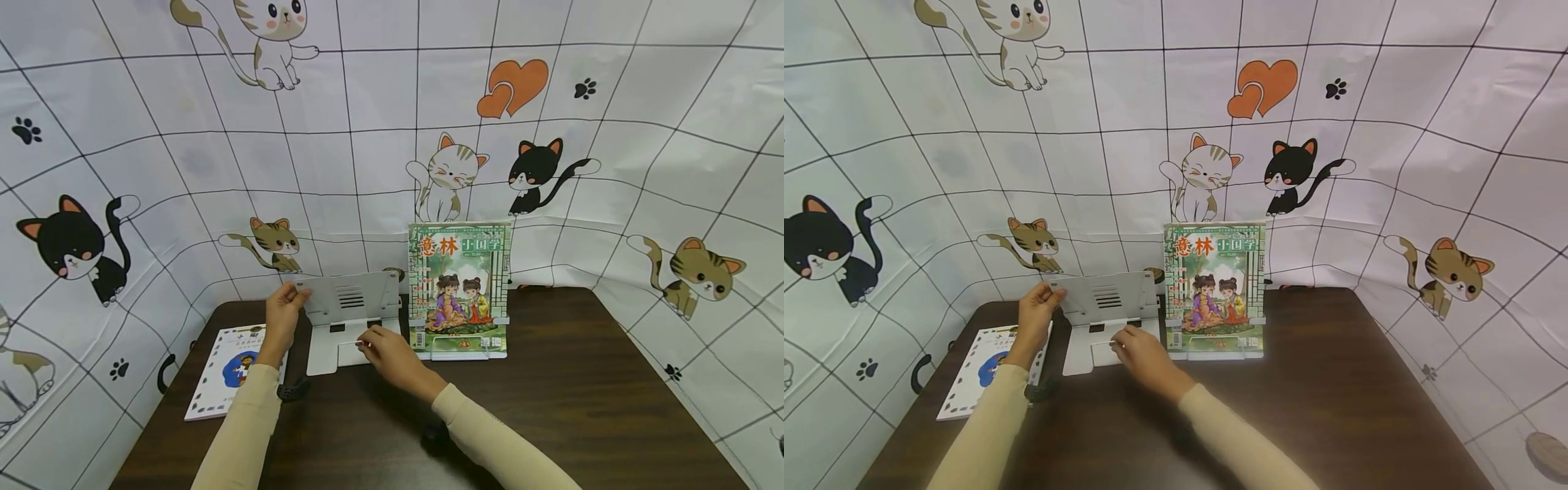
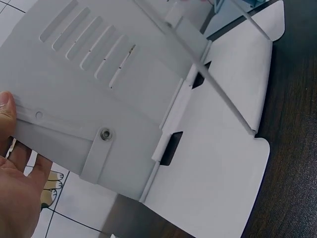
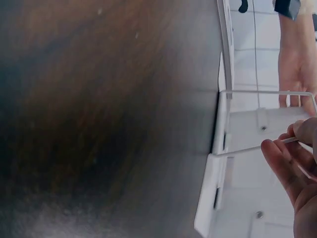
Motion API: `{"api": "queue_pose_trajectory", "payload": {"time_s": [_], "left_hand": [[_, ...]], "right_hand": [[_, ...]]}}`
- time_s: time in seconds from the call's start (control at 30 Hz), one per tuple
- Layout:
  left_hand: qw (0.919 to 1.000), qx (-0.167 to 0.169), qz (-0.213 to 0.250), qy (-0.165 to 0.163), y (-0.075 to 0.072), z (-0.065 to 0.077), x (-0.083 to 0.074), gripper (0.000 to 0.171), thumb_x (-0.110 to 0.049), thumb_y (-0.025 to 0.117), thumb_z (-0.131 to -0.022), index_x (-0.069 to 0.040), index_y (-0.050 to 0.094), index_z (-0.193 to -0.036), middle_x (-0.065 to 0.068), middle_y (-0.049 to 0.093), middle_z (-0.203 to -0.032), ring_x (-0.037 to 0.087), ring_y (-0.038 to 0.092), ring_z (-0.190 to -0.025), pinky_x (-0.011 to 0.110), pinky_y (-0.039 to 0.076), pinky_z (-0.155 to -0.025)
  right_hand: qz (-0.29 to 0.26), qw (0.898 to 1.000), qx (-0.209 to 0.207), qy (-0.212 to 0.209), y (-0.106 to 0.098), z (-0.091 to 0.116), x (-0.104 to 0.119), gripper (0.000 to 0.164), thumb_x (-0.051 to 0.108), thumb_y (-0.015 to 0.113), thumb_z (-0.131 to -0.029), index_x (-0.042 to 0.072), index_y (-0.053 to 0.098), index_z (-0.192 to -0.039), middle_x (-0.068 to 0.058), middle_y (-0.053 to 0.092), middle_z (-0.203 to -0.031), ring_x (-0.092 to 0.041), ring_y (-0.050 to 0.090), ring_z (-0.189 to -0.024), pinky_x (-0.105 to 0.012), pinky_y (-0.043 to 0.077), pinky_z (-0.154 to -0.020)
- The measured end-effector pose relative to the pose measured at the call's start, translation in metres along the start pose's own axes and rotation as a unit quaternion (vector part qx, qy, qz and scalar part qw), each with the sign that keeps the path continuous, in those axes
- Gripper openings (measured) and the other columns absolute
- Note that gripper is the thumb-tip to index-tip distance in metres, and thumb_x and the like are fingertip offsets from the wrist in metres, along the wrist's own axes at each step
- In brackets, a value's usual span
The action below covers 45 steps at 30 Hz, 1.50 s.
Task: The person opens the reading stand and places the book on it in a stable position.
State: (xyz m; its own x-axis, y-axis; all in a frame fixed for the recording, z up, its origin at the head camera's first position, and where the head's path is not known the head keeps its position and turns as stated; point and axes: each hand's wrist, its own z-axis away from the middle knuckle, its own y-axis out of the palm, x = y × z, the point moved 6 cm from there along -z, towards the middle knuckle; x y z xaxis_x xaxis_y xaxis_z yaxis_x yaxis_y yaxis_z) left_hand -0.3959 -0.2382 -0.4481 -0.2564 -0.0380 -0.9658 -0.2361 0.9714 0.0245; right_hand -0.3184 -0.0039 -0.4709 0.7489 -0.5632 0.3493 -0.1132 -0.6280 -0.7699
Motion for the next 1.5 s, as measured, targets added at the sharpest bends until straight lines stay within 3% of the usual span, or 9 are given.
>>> {"api": "queue_pose_trajectory", "payload": {"time_s": [0.17, 0.3, 0.47, 0.63, 0.73, 1.03, 1.13, 1.37, 1.5], "left_hand": [[0.9998, -0.004, -0.004, 0.018, -0.001, -0.003, 0.007, 0.034, -0.001, 0.071, -0.101, 0.017, 0.044, -0.091, -0.010, 0.038, -0.063, 0.004, 0.038, -0.067, 0.022, 0.033, -0.067], [0.9995, -0.010, -0.007, 0.029, -0.002, -0.001, 0.008, 0.035, -0.002, 0.073, -0.100, 0.016, 0.044, -0.090, -0.009, 0.030, -0.064, 0.005, 0.033, -0.065, 0.022, 0.030, -0.066], [0.9996, -0.010, -0.008, 0.025, -0.003, 0.004, 0.009, 0.029, -0.002, 0.072, -0.100, 0.016, 0.050, -0.094, -0.012, 0.044, -0.065, 0.004, 0.041, -0.072, 0.021, 0.035, -0.071], [1.0000, -0.001, -0.007, 0.004, -0.003, 0.010, 0.013, 0.022, -0.004, 0.071, -0.102, 0.016, 0.060, -0.105, -0.018, 0.068, -0.077, 0.001, 0.057, -0.087, 0.020, 0.045, -0.092], [0.9999, 0.005, -0.008, -0.006, -0.004, 0.014, 0.015, 0.022, -0.006, 0.071, -0.102, 0.013, 0.065, -0.113, -0.022, 0.074, -0.085, -0.001, 0.063, -0.096, 0.022, 0.045, -0.101], [0.9995, 0.022, -0.012, 0.019, -0.008, 0.023, 0.022, 0.008, 0.000, 0.069, -0.101, 0.000, 0.073, -0.107, -0.025, 0.075, -0.090, -0.004, 0.067, -0.094, 0.017, 0.051, -0.089], [0.9993, 0.026, -0.002, 0.028, -0.009, 0.025, 0.023, 0.012, 0.005, 0.066, -0.102, -0.002, 0.074, -0.107, -0.024, 0.076, -0.091, -0.004, 0.068, -0.093, 0.016, 0.052, -0.088], [0.9993, 0.025, -0.001, 0.026, -0.010, 0.028, 0.025, 0.015, 0.003, 0.062, -0.105, 0.012, 0.066, -0.116, -0.024, 0.075, -0.092, -0.004, 0.068, -0.095, 0.016, 0.052, -0.091], [0.9990, 0.031, 0.007, 0.033, -0.010, 0.030, 0.023, 0.021, 0.001, 0.064, -0.105, 0.016, 0.062, -0.118, -0.023, 0.075, -0.094, -0.004, 0.067, -0.097, 0.017, 0.052, -0.092]], "right_hand": [[-0.076, 0.993, 0.017, 0.091, 0.009, -0.002, -0.022, 0.007, 0.012, 0.069, -0.105, 0.006, 0.073, -0.104, -0.007, 0.074, -0.101, -0.019, 0.072, -0.087, -0.030, 0.060, -0.075], [-0.089, 0.986, 0.055, 0.131, 0.021, -0.002, -0.037, 0.006, 0.010, 0.067, -0.105, 0.007, 0.072, -0.105, -0.008, 0.076, -0.099, -0.018, 0.072, -0.085, -0.028, 0.057, -0.072], [-0.113, 0.976, 0.083, 0.165, 0.030, -0.003, -0.047, 0.007, 0.007, 0.067, -0.104, 0.005, 0.072, -0.107, -0.011, 0.079, -0.102, -0.020, 0.074, -0.087, -0.029, 0.058, -0.073], [-0.147, 0.965, 0.090, 0.198, 0.032, -0.004, -0.053, 0.009, 0.006, 0.068, -0.103, 0.001, 0.072, -0.109, -0.013, 0.079, -0.100, -0.019, 0.075, -0.079, -0.028, 0.058, -0.068], [-0.159, 0.959, 0.091, 0.218, 0.033, -0.003, -0.056, 0.011, 0.007, 0.068, -0.104, 0.001, 0.073, -0.111, -0.013, 0.080, -0.099, -0.014, 0.073, -0.072, -0.024, 0.055, -0.064], [-0.177, 0.954, 0.090, 0.224, 0.035, -0.001, -0.058, 0.013, 0.009, 0.068, -0.104, 0.001, 0.074, -0.112, -0.013, 0.080, -0.096, -0.007, 0.066, -0.065, -0.022, 0.049, -0.058], [-0.179, 0.954, 0.086, 0.224, 0.035, -0.001, -0.058, 0.013, 0.009, 0.068, -0.104, 0.001, 0.074, -0.112, -0.014, 0.080, -0.097, -0.007, 0.066, -0.065, -0.022, 0.050, -0.059], [-0.177, 0.955, 0.079, 0.223, 0.033, -0.001, -0.056, 0.013, 0.009, 0.068, -0.104, 0.000, 0.073, -0.112, -0.014, 0.079, -0.099, -0.013, 0.072, -0.071, -0.024, 0.054, -0.062], [-0.177, 0.959, 0.048, 0.217, 0.022, -0.001, -0.052, 0.014, 0.006, 0.068, -0.103, -0.003, 0.072, -0.113, -0.016, 0.078, -0.100, -0.023, 0.075, -0.080, -0.028, 0.058, -0.068]]}}
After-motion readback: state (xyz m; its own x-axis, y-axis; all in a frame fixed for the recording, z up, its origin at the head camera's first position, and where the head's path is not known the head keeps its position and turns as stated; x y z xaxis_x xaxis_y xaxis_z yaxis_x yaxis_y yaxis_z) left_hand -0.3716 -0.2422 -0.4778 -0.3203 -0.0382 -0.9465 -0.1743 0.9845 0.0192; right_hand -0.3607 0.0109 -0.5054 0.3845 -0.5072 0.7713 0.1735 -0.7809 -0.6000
